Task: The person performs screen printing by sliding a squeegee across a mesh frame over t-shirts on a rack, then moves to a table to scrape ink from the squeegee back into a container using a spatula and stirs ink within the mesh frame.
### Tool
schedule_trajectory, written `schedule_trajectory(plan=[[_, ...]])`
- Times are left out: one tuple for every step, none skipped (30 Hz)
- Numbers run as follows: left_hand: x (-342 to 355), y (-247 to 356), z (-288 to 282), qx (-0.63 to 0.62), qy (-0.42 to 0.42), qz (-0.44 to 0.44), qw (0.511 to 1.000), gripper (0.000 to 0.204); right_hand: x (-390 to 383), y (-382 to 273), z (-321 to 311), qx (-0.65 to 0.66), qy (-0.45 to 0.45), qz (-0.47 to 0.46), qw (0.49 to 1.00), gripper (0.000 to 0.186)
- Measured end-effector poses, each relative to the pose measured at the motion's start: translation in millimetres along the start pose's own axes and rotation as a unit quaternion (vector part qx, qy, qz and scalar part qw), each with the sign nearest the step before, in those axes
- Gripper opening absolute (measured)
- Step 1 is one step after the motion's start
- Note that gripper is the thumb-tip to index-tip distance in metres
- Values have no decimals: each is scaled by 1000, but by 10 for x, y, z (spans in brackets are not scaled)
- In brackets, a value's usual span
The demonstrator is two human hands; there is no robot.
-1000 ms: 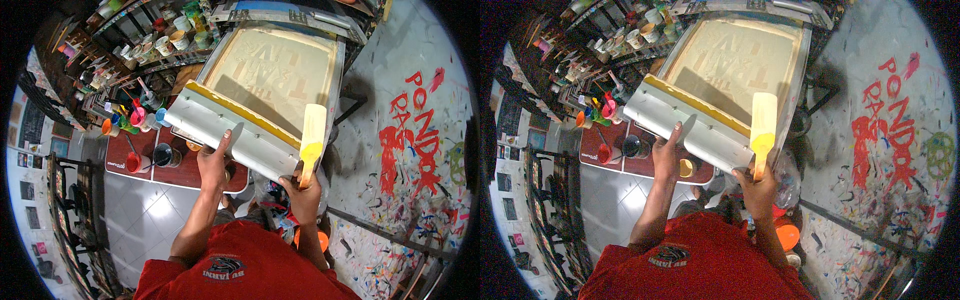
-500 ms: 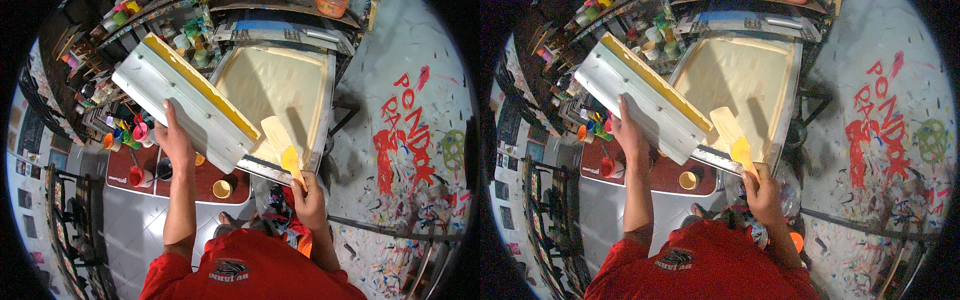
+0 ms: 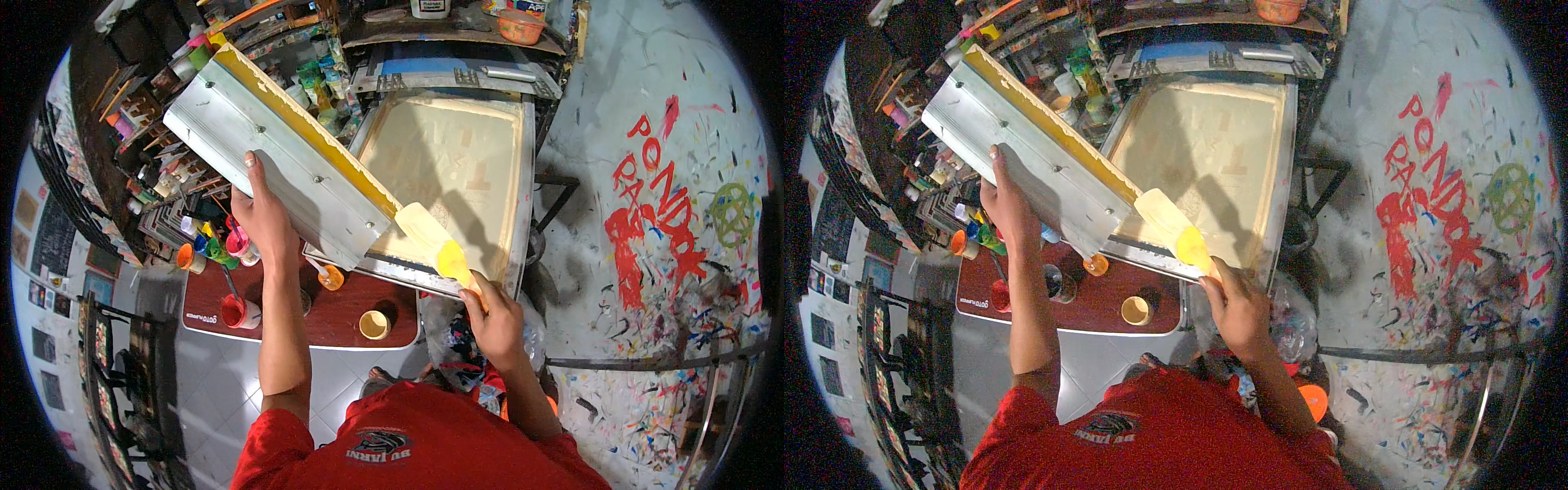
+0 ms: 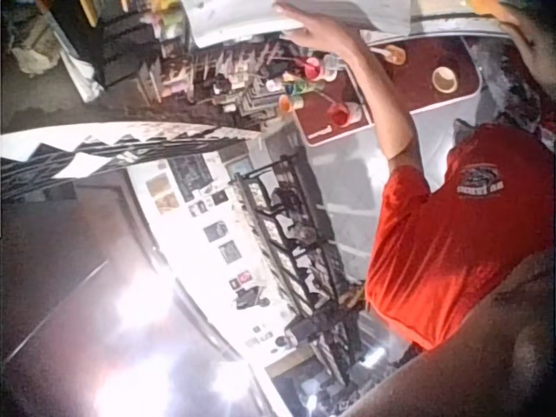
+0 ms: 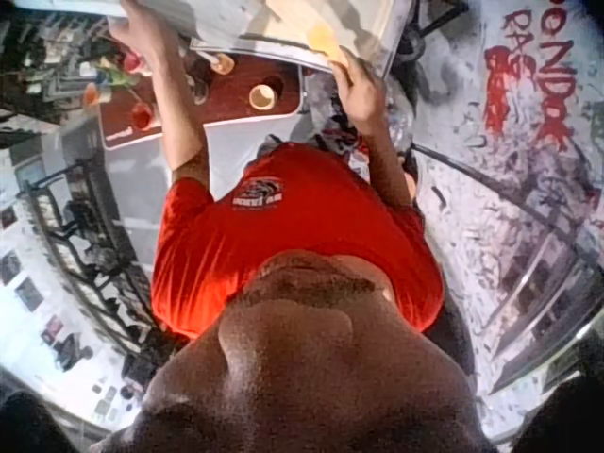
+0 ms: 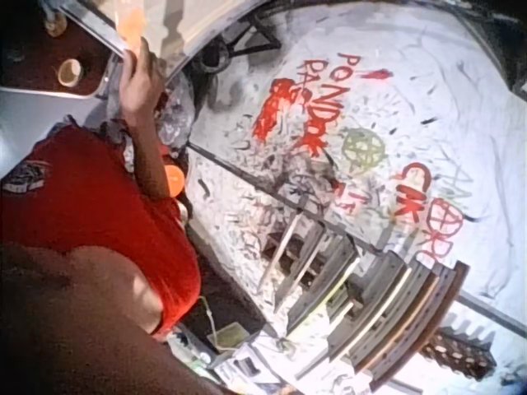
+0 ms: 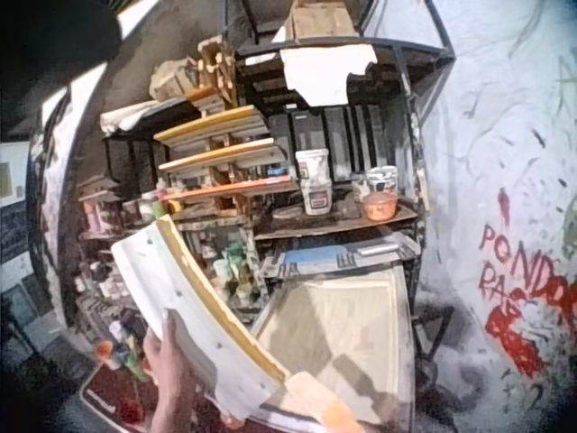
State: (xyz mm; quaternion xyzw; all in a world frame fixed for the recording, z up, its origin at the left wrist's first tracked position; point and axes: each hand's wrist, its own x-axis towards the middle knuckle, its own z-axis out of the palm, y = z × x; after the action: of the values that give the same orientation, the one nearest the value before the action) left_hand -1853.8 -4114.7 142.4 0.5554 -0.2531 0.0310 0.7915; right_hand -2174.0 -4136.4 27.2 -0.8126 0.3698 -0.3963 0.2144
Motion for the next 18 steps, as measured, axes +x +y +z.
schedule_trajectory(plan=[[2, 8, -13, 0, -2, -7, 1000, 45, 4, -7, 13, -2, 1, -3, 1000, 33], [0, 5, -29, -2, -4, -16, 1000, 43, -1, -16, 23, -6, 2, -5, 1000, 33], [-2, 1, -39, -6, -4, -21, 1000, 44, -4, -27, 33, -9, 4, -8, 1000, 34], [-5, -4, -47, -11, -4, -26, 1000, 44, -4, -39, 42, -16, 2, -6, 1000, 34], [-16, -18, -43, -16, -5, -32, 999, 45, -1, -42, 42, -25, -1, -3, 1000, 34], [-30, -27, -38, -14, -8, -26, 1000, 45, 4, -47, 43, -33, -4, 0, 999, 34], [-46, -35, -33, -12, -11, -20, 1000, 44, 11, -61, 40, -42, -11, 5, 999, 33], [-46, -41, -30, -10, -13, -13, 1000, 44, 28, -84, 36, -50, -18, 10, 999, 33], [-39, -91, -36, -5, -17, -1, 1000, 46, 47, -101, 39, -58, -25, 14, 998, 33], [-31, -175, -48, 1, -21, 10, 1000, 49, 72, -106, 55, -72, -24, 3, 997, 32], [-21, -188, -40, 5, -25, 23, 999, 51, 113, -110, 73, -86, -22, -8, 996, 32], [-23, -195, -33, -1, -32, 26, 999, 47, 152, -119, 89, -100, -20, -19, 995, 32], [-53, -198, -16, -7, -39, 28, 999, 44, 190, -140, 98, -90, -24, -14, 996, 31], [-79, -187, 7, -13, -46, 32, 998, 41, 239, -168, 107, -79, -27, -10, 996, 31], [-103, -173, 17, -12, -50, 35, 998, 40, 285, -199, 117, -69, -30, -5, 997, 31], [-135, -158, 19, -11, -54, 38, 998, 40, 325, -233, 131, -69, -23, -11, 997, 31], [-156, -135, 31, -10, -58, 43, 997, 39, 376, -276, 152, -67, -13, -18, 997, 30], [-190, -115, 60, -24, -48, 46, 997, 37, 426, -320, 167, -66, -4, -25, 997, 30]])
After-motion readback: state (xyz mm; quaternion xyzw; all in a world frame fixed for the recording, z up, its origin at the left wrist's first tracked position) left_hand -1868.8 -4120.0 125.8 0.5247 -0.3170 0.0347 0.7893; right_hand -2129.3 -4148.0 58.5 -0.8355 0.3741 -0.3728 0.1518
